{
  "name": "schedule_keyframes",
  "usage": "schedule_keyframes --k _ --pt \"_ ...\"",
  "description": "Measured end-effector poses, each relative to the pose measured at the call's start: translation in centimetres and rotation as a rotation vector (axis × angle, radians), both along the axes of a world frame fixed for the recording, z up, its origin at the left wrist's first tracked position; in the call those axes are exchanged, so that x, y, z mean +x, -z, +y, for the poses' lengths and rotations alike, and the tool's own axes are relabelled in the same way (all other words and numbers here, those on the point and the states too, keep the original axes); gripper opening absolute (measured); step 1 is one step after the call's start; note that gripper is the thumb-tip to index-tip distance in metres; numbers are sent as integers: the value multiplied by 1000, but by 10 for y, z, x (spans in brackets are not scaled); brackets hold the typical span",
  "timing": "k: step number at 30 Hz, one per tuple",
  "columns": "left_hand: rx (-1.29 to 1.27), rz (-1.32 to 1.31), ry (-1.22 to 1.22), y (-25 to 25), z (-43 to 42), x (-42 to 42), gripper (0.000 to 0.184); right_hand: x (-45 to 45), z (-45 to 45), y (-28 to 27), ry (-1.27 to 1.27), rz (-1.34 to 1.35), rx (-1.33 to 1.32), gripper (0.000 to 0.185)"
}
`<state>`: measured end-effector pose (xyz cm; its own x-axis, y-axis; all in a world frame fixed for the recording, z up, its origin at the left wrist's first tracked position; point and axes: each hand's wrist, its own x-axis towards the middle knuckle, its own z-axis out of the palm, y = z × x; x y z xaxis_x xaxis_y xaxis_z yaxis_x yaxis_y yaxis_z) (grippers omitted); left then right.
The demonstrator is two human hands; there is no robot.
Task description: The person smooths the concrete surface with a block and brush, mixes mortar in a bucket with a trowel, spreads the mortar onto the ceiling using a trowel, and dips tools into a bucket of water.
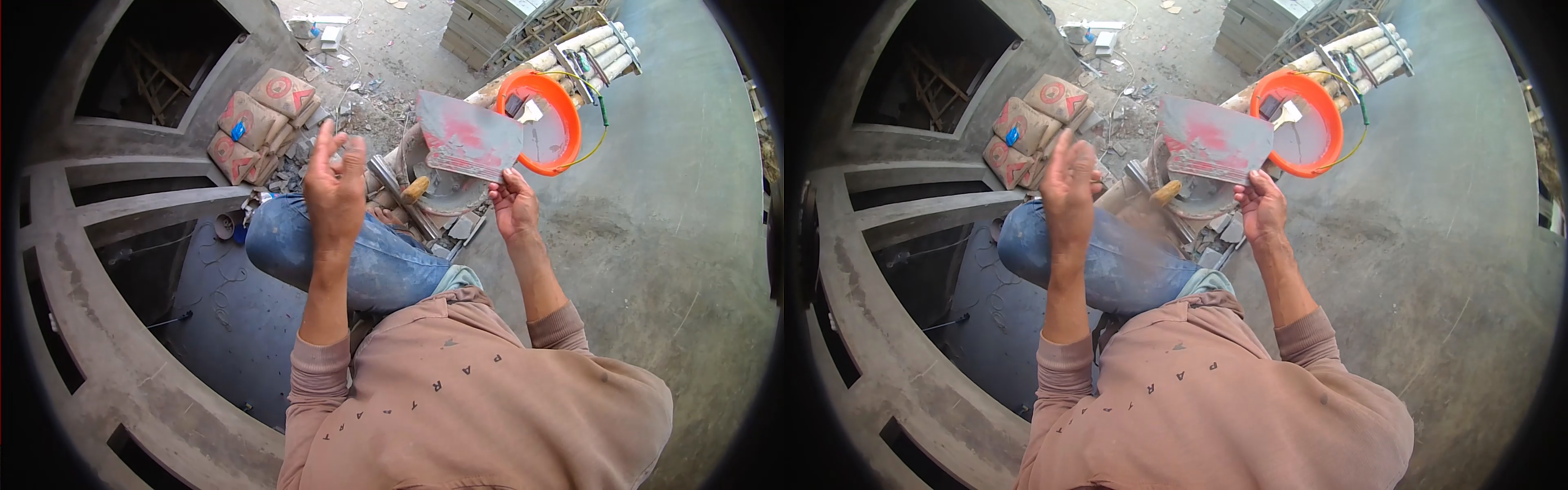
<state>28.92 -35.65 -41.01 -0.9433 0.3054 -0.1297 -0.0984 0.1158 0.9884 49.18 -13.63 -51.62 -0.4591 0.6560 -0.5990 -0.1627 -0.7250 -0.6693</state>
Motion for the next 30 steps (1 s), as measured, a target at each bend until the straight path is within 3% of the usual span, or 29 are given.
schedule_keyframes --k 4,9,12,20,30 --pt "94 140 -146 -28 -48 -17 59 22 -7 34 89 -94 -64 24" --pt "104 178 -264 -39 -78 -21 54 19 -47 84 142 -109 -142 21" --pt "123 163 -240 -39 -80 -17 56 11 -56 104 221 -57 -176 19" --pt "165 180 -169 -41 -60 -16 59 -3 -57 119 264 -38 -190 36" --pt "127 217 -101 -23 -42 -18 57 -21 -11 129 200 -158 -203 23"
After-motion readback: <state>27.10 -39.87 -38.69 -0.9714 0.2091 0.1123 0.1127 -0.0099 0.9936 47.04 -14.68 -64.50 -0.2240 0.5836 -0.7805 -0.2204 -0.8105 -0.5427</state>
